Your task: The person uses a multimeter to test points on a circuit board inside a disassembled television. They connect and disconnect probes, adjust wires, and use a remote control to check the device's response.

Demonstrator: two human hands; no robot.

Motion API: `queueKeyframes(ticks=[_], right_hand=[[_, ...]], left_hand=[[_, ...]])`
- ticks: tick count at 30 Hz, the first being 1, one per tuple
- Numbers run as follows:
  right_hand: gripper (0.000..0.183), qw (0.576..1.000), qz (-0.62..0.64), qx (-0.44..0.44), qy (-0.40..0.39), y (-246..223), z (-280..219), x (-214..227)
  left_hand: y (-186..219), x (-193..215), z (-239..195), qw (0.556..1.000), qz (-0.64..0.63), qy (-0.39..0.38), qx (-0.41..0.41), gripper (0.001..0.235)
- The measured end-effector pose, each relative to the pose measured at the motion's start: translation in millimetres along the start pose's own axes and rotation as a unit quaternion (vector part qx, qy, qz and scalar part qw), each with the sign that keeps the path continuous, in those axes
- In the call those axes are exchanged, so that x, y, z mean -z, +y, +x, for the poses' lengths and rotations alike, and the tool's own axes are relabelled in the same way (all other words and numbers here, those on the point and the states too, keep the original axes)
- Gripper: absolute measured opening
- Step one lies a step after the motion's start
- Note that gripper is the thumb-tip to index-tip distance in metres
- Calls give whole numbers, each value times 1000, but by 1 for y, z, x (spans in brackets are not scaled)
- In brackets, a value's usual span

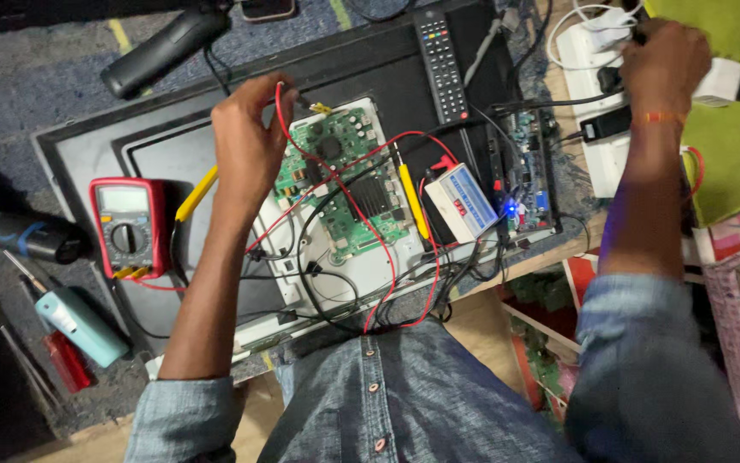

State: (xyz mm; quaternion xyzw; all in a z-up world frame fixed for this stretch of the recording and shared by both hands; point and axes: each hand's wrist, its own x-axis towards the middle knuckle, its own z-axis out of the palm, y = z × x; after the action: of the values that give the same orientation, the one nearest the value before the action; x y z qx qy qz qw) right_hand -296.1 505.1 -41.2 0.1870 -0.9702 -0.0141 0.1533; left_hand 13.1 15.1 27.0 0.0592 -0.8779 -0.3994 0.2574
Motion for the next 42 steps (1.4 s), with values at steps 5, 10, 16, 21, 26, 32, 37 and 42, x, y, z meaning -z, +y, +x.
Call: queueKeyframes(ticks=[5, 10, 16, 21, 26, 32, 37, 42], right_hand=[[12, 936, 340, 85, -18, -104, -57, 68], [10, 919, 391, 24, -40, -156, -68, 86], [19, 918, 390, 66, 4, -159, -33, 42], [46, 945, 271, 184, -11, -163, -3, -13], [26, 951, 247, 184, -31, -158, -4, -32], [22, 944, 262, 202, -11, -151, -10, -18], [20, 939, 261, 180, 131, -148, -14, 8], [17, 875, 404, 101, 249, -144, -25, 24]], left_hand=[[-4, -1, 3, 1000, 7, -2, -7, 12], [-2, 0, 1, 1000, 9, 1, -15, 15], [-2, -1, 1, 1000, -9, -4, -2, 16], [-3, -5, 6, 1000, -5, -5, -14, 17], [-1, -5, 4, 1000, -24, -6, 9, 19], [7, -2, 8, 1000, -13, -10, -23, 17], [12, -2, 10, 1000, -28, -3, -8, 16], [13, -1, 10, 1000, -19, -13, 5, 13]])
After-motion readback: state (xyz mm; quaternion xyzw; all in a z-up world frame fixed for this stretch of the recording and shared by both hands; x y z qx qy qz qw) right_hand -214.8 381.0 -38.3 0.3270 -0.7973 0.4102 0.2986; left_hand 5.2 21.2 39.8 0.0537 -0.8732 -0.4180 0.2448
